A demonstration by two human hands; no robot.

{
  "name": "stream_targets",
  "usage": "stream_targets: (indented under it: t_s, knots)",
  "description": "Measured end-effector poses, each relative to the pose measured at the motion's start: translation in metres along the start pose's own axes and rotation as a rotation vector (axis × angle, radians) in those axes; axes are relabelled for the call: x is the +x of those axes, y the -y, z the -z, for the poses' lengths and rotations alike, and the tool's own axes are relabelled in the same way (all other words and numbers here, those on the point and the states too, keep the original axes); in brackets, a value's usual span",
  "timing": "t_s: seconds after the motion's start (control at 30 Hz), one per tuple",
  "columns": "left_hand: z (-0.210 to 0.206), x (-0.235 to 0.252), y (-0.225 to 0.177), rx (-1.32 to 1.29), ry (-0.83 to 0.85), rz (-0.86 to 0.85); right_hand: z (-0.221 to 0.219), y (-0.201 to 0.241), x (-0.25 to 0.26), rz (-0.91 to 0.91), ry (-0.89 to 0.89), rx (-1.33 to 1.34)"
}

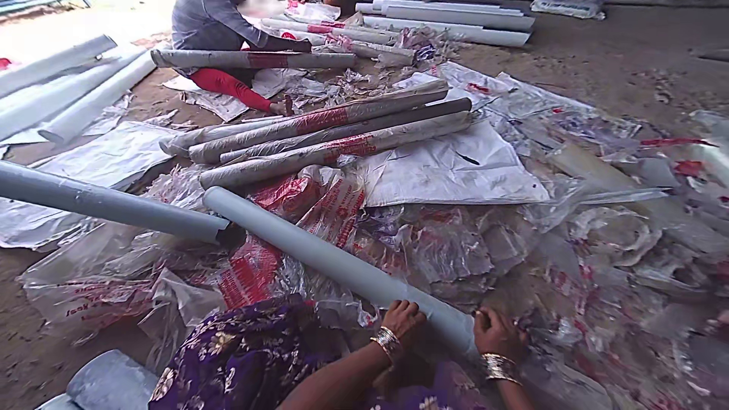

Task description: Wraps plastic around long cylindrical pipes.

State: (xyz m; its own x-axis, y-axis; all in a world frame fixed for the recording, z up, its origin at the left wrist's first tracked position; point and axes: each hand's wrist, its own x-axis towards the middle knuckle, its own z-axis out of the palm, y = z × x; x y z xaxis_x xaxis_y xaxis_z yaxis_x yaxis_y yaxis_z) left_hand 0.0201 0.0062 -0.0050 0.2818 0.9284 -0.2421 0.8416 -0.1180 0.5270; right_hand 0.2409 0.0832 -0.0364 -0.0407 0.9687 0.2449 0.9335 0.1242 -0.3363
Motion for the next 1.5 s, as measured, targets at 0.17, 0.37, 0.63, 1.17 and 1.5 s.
stream_targets:
  t_s: [0.17,0.37,0.63,1.17,1.5]
  knots:
    - [-0.005,-0.004,0.003,-0.095,0.016,-0.001,0.009,0.001,0.001,-0.071,0.108,-0.021]
    - [-0.026,-0.024,-0.001,-0.097,-0.011,0.118,0.010,0.003,0.000,-0.068,0.107,-0.025]
    - [-0.010,-0.037,-0.018,-0.227,0.065,0.238,0.006,0.002,-0.002,-0.054,0.061,-0.032]
    - [0.003,0.021,-0.048,-0.004,-0.007,0.281,0.003,-0.003,-0.004,-0.041,0.019,-0.026]
    - [0.013,0.035,-0.059,0.025,0.101,0.423,0.004,-0.001,-0.003,-0.030,-0.017,-0.031]
